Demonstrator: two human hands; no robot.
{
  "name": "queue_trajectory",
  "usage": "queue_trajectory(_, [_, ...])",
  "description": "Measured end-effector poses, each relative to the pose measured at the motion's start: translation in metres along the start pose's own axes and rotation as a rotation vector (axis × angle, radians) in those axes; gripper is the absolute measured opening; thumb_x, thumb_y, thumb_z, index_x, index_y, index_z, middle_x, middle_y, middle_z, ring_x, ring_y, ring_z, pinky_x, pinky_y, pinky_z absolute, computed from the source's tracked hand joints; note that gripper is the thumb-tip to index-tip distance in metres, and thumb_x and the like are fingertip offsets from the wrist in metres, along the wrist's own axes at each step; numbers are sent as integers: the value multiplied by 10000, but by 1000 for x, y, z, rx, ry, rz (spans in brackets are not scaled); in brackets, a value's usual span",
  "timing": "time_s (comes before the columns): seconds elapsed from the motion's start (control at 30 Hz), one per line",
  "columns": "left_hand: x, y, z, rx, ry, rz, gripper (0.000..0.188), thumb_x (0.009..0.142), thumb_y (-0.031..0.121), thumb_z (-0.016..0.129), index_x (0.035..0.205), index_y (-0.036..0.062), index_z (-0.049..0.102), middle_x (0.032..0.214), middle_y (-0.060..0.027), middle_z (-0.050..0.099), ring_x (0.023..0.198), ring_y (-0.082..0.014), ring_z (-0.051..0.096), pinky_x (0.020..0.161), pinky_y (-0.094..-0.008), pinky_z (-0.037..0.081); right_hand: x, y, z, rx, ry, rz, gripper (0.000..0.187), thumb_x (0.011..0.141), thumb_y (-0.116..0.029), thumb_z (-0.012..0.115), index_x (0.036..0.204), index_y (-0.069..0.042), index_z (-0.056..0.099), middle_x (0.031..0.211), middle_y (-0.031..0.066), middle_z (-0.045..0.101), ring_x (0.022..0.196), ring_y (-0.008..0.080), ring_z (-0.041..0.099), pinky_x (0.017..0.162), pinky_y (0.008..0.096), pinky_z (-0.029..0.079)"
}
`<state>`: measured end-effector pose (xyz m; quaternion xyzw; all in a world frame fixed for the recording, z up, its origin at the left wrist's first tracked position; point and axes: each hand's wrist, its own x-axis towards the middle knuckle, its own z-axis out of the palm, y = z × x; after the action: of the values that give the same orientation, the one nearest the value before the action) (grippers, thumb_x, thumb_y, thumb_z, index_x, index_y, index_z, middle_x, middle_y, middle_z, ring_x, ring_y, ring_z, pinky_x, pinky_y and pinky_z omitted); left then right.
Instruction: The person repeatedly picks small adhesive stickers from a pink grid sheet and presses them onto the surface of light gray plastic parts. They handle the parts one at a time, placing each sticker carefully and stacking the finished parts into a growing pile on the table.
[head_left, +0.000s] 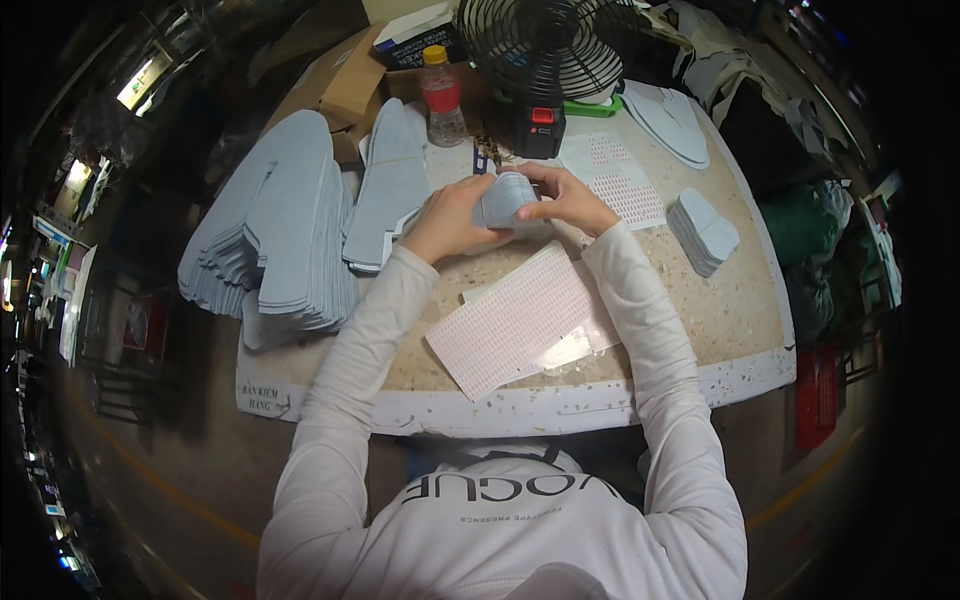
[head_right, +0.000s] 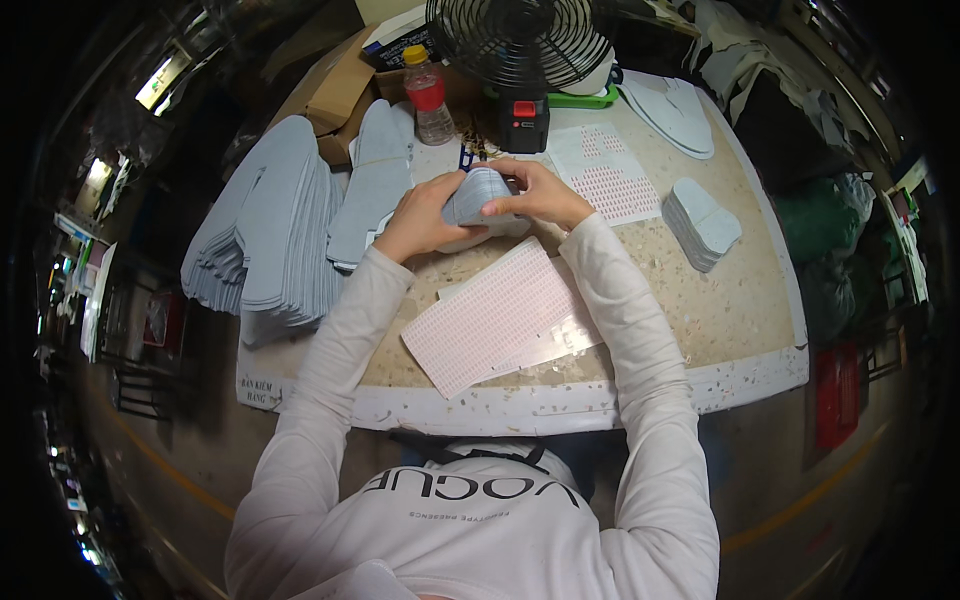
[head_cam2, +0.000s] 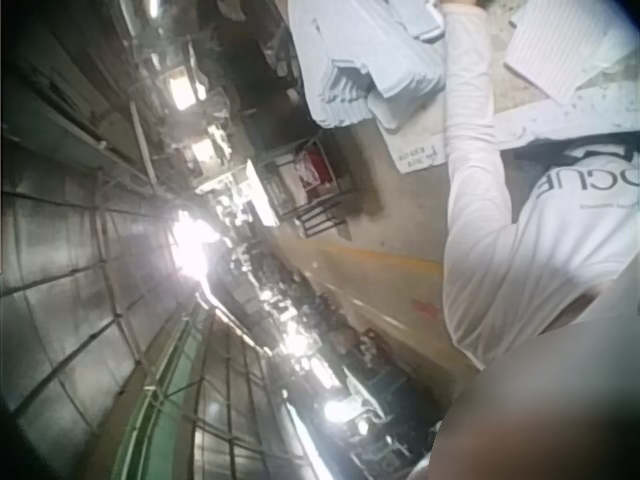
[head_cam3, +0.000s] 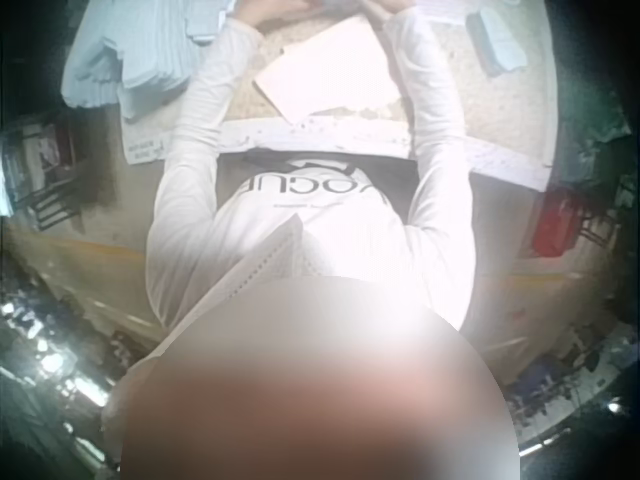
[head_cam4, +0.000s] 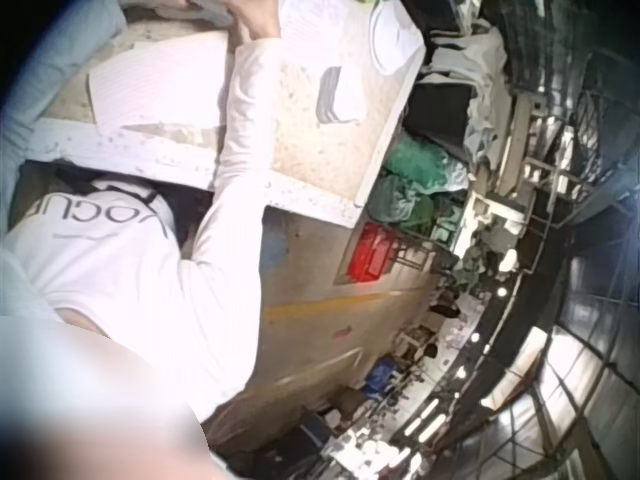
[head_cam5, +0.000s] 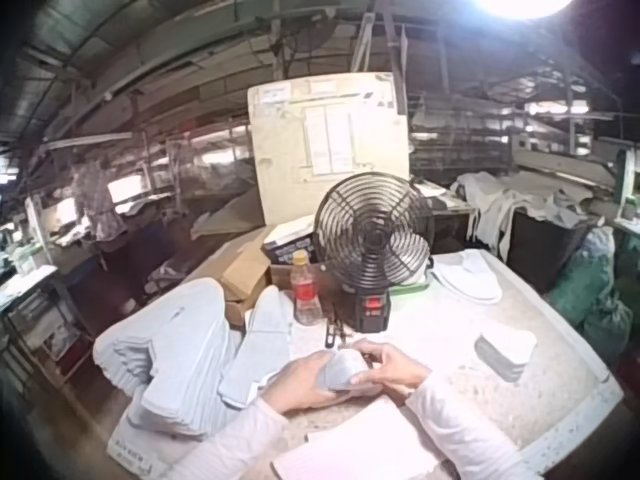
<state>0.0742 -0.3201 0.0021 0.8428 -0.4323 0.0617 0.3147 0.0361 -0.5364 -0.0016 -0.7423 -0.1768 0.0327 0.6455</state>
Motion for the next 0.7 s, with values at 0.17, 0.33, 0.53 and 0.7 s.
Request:
queue_trajectory(0.17, [-4, 15, 10, 201, -17, -140, 671, 619, 348, 831, 1122, 4, 550, 997, -195, 616, 910, -404, 633, 787, -441, 517, 4, 0, 9, -473, 15, -181, 754, 618, -326, 876, 1216, 26, 580, 1087, 173, 632, 1018, 286, 607, 901, 334, 467])
queue_trajectory(0.33, [-8, 6, 0, 332, -170, -167, 754, 588, 333, 830, 1153, -38, 496, 1045, -226, 566, 976, -397, 605, 819, -443, 505, 4, -1, 20, -513, 62, -209, 648, 610, -285, 809, 1142, 24, 605, 1034, 178, 609, 941, 312, 609, 851, 350, 481])
queue_trajectory(0.53, [-9, -3, -15, 301, -325, -147, 755, 543, 332, 843, 1134, -26, 536, 1053, -201, 590, 962, -384, 612, 833, -417, 506, 6, -1, 23, -573, 20, -276, 575, 620, -264, 742, 1154, -81, 633, 1016, 107, 589, 901, 260, 606, 824, 326, 477])
queue_trajectory(0.7, [0, -9, -23, 105, -295, -163, 633, 568, 334, 862, 1056, -4, 642, 1043, -172, 654, 941, -330, 649, 839, -377, 516, 6, -3, 19, -751, 48, -181, 524, 623, -288, 746, 1087, -75, 624, 995, 99, 584, 836, 242, 604, 732, 340, 466])
